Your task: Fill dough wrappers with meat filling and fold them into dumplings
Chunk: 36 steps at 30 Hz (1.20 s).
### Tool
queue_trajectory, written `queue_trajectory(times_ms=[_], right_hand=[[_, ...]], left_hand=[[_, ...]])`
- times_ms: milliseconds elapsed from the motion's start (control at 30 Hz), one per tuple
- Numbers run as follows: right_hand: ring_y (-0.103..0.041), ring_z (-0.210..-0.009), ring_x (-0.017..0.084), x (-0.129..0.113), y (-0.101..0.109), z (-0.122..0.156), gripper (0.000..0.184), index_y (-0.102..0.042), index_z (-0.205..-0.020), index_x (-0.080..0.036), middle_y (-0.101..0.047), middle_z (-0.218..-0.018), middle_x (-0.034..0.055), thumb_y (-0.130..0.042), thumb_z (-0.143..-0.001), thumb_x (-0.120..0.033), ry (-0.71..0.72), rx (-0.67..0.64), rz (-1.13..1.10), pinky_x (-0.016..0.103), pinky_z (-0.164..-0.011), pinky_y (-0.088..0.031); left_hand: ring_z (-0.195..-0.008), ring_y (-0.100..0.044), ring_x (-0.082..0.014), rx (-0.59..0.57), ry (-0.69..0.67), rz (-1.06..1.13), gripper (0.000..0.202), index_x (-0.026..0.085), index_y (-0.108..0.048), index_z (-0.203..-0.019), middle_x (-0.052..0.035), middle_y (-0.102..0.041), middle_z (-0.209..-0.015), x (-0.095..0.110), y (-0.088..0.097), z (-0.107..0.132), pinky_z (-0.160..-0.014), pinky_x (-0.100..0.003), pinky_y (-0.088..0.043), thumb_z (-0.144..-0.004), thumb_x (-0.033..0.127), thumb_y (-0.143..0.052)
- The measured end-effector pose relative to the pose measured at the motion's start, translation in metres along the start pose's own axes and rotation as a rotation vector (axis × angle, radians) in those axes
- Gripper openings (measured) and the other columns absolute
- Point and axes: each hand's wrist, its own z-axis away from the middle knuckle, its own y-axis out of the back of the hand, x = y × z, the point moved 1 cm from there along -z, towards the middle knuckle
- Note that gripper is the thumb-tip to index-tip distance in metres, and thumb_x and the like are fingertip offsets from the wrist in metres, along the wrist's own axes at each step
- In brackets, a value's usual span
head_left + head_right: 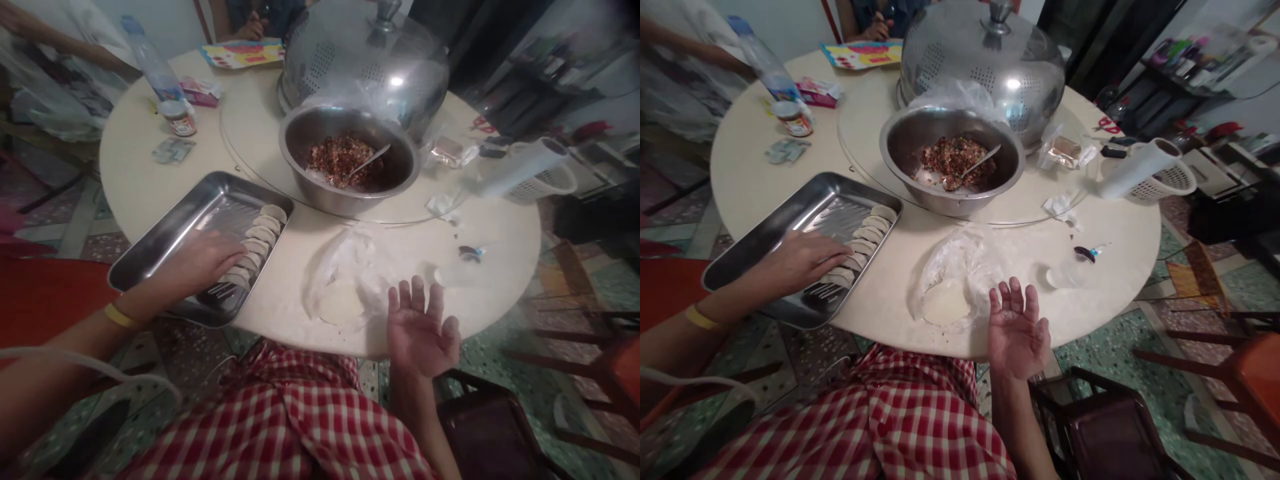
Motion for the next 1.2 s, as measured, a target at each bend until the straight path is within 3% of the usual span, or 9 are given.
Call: queue_trajectory(times_ms=[367,567,633,667,767,833,900,1067,1200], right_hand=[[-0.07,-0.106,0.02,0.006,0.012,-0.012,0.041,-0.075,-0.113,-0.029,-0.077,-0.115,0.0016,-0.048,-0.091,-0.05,0.034,0.031,-0.006,0.044,-0.098,-0.051],[-0.071,-0.105,0.019,-0.002,0.011,-0.014,0.04,-0.075,-0.111,-0.029,-0.077,-0.114,-0.0004,-0.048,-0.09,-0.049,0.067,0.034,-0.014,0.041,-0.095,-0.052],[-0.071,-0.106,0.019,-0.005,0.009,-0.013,0.039,-0.075,-0.111,-0.029,-0.077,-0.114,-0.001,-0.047,-0.09,-0.049,0.082,0.031,-0.009,0.042,-0.096,-0.051],[-0.07,-0.107,0.019,-0.006,0.008,-0.011,0.039,-0.074,-0.111,-0.03,-0.077,-0.114,-0.0013,-0.047,-0.091,-0.049,0.087,0.026,-0.007,0.042,-0.098,-0.05],[-0.07,-0.108,0.019,-0.01,0.003,-0.004,0.039,-0.074,-0.112,-0.031,-0.077,-0.115,-0.0017,-0.046,-0.092,-0.049,0.093,0.004,-0.006,0.044,-0.102,-0.047],[-0.07,-0.108,0.019,-0.013,0.001,0.001,0.04,-0.074,-0.113,-0.031,-0.077,-0.116,-0.0017,-0.045,-0.092,-0.049,0.101,-0.008,-0.008,0.044,-0.103,-0.047],[-0.07,-0.109,0.019,-0.016,0.0,0.006,0.04,-0.074,-0.113,-0.031,-0.077,-0.116,-0.0016,-0.044,-0.093,-0.049,0.123,-0.013,-0.003,0.044,-0.103,-0.048],[-0.07,-0.108,0.02,-0.025,0.006,0.013,0.04,-0.073,-0.115,-0.032,-0.076,-0.116,-0.0001,-0.043,-0.094,-0.049,0.168,-0.015,0.047,0.048,-0.105,-0.046],[-0.07,-0.107,0.021,-0.026,0.005,0.016,0.039,-0.073,-0.114,-0.033,-0.076,-0.116,0.001,-0.045,-0.093,-0.05,0.172,-0.03,0.054,0.05,-0.107,-0.045]], left_hand=[[-0.096,-0.068,-0.0259,0.037,0.134,0.057,0.042,0.023,-0.071,-0.109,-0.0071,-0.078,-0.105,-0.007,0.002,0.013,-0.083,-0.041,-0.043,-0.099,0.042,-0.036],[-0.098,-0.067,-0.025,0.284,0.34,0.139,0.045,0.023,-0.068,-0.112,-0.0068,-0.074,-0.107,-0.033,0.031,0.023,-0.088,-0.041,-0.05,-0.096,0.053,-0.038],[-0.11,-0.064,-0.0242,0.397,0.333,0.153,0.048,0.021,-0.061,-0.126,-0.0085,-0.068,-0.123,-0.044,0.039,0.019,-0.098,-0.043,-0.049,-0.097,0.052,-0.04],[-0.122,-0.058,-0.0263,0.42,0.24,0.111,0.053,0.016,-0.056,-0.133,-0.0127,-0.062,-0.133,-0.049,0.042,0.014,-0.107,-0.048,-0.043,-0.098,0.051,-0.038],[-0.133,-0.05,-0.0237,0.311,0.07,0.11,0.055,0.012,-0.055,-0.135,-0.0137,-0.054,-0.146,-0.061,0.044,-0.008,-0.113,-0.043,-0.039,-0.098,0.049,-0.039],[-0.139,-0.042,-0.0241,0.256,0.076,0.069,0.055,0.007,-0.047,-0.142,-0.0173,-0.043,-0.155,-0.067,0.045,-0.021,-0.117,-0.046,-0.033,-0.102,0.042,-0.035],[-0.141,-0.038,-0.0254,0.289,0.127,0.037,0.055,0.004,-0.045,-0.143,-0.0201,-0.037,-0.158,-0.07,0.047,-0.028,-0.119,-0.049,-0.029,-0.103,0.04,-0.033],[-0.135,-0.043,-0.0279,0.38,0.162,0.028,0.053,0.008,-0.056,-0.133,-0.0174,-0.047,-0.15,-0.073,0.047,-0.014,-0.118,-0.053,-0.03,-0.101,0.043,-0.033],[-0.138,-0.041,-0.0293,0.42,0.19,-0.013,0.052,0.009,-0.052,-0.137,-0.0161,-0.044,-0.154,-0.076,0.039,0.01,-0.117,-0.054,-0.029,-0.101,0.043,-0.035]])
